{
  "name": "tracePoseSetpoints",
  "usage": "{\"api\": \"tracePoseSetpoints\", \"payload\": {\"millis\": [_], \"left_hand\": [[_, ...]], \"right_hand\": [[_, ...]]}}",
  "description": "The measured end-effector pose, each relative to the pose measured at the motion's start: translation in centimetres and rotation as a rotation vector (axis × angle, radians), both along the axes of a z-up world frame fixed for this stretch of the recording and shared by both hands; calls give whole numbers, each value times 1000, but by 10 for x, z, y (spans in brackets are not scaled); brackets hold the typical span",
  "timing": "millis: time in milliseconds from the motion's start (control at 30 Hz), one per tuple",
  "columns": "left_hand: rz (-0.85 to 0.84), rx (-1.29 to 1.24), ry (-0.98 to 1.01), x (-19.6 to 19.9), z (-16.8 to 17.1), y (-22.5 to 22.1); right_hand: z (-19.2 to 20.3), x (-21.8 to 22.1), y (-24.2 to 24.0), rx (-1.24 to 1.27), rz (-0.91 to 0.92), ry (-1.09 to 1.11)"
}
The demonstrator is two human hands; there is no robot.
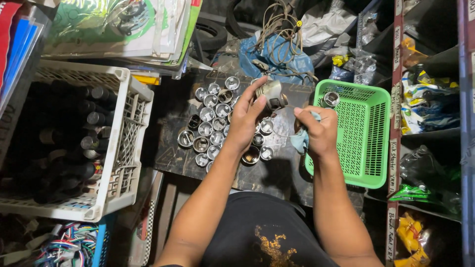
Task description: Cleaning and inspecting a collection of motorcycle pistons using a cloth.
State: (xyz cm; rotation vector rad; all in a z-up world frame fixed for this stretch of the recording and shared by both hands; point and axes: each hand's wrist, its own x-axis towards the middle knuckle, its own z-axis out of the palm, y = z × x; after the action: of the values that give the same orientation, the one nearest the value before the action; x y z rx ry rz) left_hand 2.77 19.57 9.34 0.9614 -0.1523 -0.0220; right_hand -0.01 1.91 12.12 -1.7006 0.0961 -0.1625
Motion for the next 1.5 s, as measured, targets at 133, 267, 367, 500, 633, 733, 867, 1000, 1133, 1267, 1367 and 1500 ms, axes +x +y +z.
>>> {"api": "tracePoseSetpoints", "payload": {"millis": [133,267,367,500,633,733,867,1000,1133,1267,1367,1500], "left_hand": [[34,75,-18,-9,8,3],[30,191,-53,-9,12,7],[17,252,-82,-9,16,11],[-11,361,-119,-6,17,10],[-36,377,-64,-10,28,5],[-28,360,-62,-7,24,2],[-16,332,-23,-3,19,-3],[-9,302,-11,0,15,-5],[8,283,-7,2,13,-6],[-38,235,-45,5,8,-7],[-81,186,-96,4,5,-7],[-66,226,-110,2,11,-8]], "right_hand": [[0,1,1,-13,21,-8],[7,2,6,15,22,0],[6,4,4,78,34,15],[-9,12,-10,213,73,73],[-16,14,-10,468,84,135],[-11,15,-9,452,54,148],[-10,16,-14,183,21,84],[-10,16,-17,260,15,76],[-4,19,-17,215,24,43],[-3,21,-16,272,28,124],[-12,24,-18,309,31,147],[-15,28,-28,342,-35,71]]}}
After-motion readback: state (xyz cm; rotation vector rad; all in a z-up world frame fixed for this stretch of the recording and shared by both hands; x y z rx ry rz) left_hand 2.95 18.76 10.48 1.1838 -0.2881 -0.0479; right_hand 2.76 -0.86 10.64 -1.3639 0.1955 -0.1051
